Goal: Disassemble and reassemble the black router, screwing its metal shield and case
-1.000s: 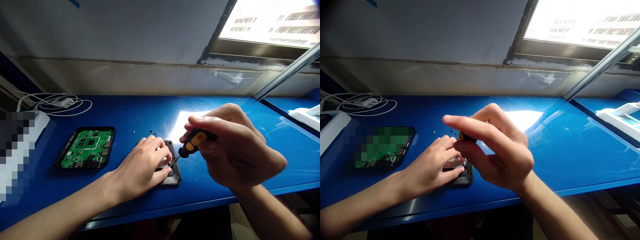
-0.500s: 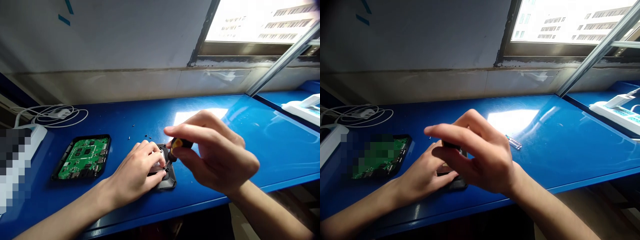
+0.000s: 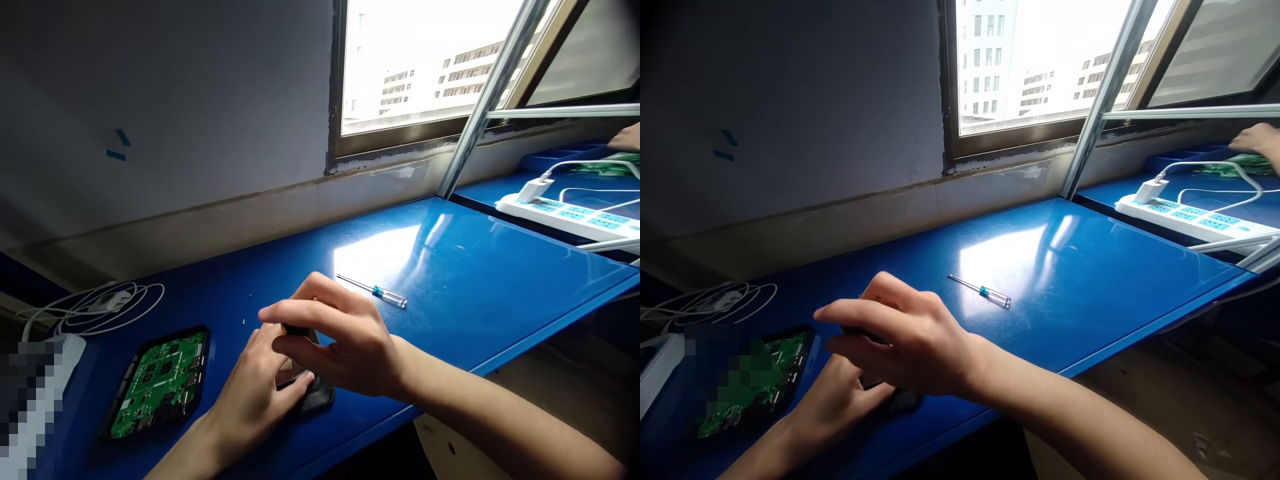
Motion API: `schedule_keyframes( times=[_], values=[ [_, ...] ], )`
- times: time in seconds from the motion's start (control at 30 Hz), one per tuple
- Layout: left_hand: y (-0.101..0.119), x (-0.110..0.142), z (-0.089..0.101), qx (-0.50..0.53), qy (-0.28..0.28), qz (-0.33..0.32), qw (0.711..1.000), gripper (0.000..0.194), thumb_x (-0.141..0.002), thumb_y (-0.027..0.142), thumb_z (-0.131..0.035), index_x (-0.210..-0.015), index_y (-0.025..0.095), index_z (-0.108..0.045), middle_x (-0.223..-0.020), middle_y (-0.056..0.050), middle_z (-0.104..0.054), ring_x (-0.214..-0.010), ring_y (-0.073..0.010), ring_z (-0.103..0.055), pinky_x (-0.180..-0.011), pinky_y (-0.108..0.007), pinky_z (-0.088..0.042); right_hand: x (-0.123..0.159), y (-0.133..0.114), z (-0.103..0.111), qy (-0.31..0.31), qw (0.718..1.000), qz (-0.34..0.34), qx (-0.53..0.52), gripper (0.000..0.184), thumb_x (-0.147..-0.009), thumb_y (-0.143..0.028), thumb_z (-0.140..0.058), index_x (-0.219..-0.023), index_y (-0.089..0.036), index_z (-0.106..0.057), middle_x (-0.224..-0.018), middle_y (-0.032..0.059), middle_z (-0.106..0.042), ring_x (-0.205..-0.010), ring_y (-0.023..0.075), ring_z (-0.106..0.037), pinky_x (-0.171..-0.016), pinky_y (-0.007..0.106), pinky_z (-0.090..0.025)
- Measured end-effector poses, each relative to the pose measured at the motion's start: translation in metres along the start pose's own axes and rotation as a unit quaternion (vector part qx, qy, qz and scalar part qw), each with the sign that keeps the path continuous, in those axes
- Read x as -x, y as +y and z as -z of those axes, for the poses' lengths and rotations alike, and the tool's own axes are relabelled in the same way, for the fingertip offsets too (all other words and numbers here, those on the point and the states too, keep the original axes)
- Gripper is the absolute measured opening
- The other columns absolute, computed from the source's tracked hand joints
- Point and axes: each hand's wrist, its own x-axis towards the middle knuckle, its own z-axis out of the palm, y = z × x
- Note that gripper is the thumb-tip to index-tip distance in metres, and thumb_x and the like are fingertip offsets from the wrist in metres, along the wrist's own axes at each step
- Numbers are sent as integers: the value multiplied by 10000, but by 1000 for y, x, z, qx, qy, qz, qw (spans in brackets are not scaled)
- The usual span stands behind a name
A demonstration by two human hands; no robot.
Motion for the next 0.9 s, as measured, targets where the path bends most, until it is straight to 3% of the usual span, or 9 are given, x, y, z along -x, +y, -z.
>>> schedule_keyframes(
  times=[0.23, 0.33, 0.43, 0.57, 0.73, 0.9],
  values=[
    [-3, 1, -5, -60, 56, -40, 996, 102, -807, 166, -687, -876, 239, -675, -974, -48, -700, -904, -263, -630, -768, -403, -557, 4, 6, -2, 18, 1000, 5, 19, 245, -970, -162, -588, -1205, -185, -653, -900, 29, -622, -702, 86, -596, -639, 197, -538],
    [-3, 0, -5, -54, 51, -43, 996, 128, -808, 137, -682, -876, 244, -665, -959, -38, -684, -896, -248, -618, -764, -387, -551, 9, 11, -2, 11, 999, 9, 36, 332, -952, -159, -592, -1280, -209, -604, -896, 24, -625, -711, 110, -598, -633, 229, -547],
    [1, 1, -2, -49, 34, -46, 997, 146, -814, 103, -663, -870, 236, -643, -947, -31, -667, -888, -234, -606, -767, -380, -540, 15, 23, -2, 53, 997, 13, 52, 420, -949, -144, -569, -1359, -233, -547, -859, 1, -596, -679, 111, -572, -601, 235, -535],
    [3, 3, 5, -56, 27, -87, 994, 176, -831, 87, -615, -928, 228, -654, -956, -41, -665, -873, -219, -607, -745, -351, -547, 22, 48, -5, 144, 985, -95, 32, 424, -996, -186, -527, -1405, -291, -496, -927, -1, -595, -696, 100, -598, -633, 257, -576],
    [-2, 7, 6, -147, 48, -215, 964, 273, -843, 201, -659, -1113, 230, -688, -999, -68, -694, -854, -245, -636, -717, -372, -571, 28, 77, -13, 198, 942, -263, -60, 375, -974, -386, -600, -1321, -277, -509, -997, 13, -638, -731, 123, -684, -663, 298, -627],
    [-6, 8, 1, -220, 66, -255, 939, 249, -837, 272, -713, -1077, 210, -689, -924, -58, -704, -778, -239, -645, -667, -362, -572, 31, 84, -20, 179, 939, -283, -77, 331, -946, -437, -626, -1205, -250, -538, -934, 4, -658, -670, 133, -708, -624, 288, -620]
  ],
)
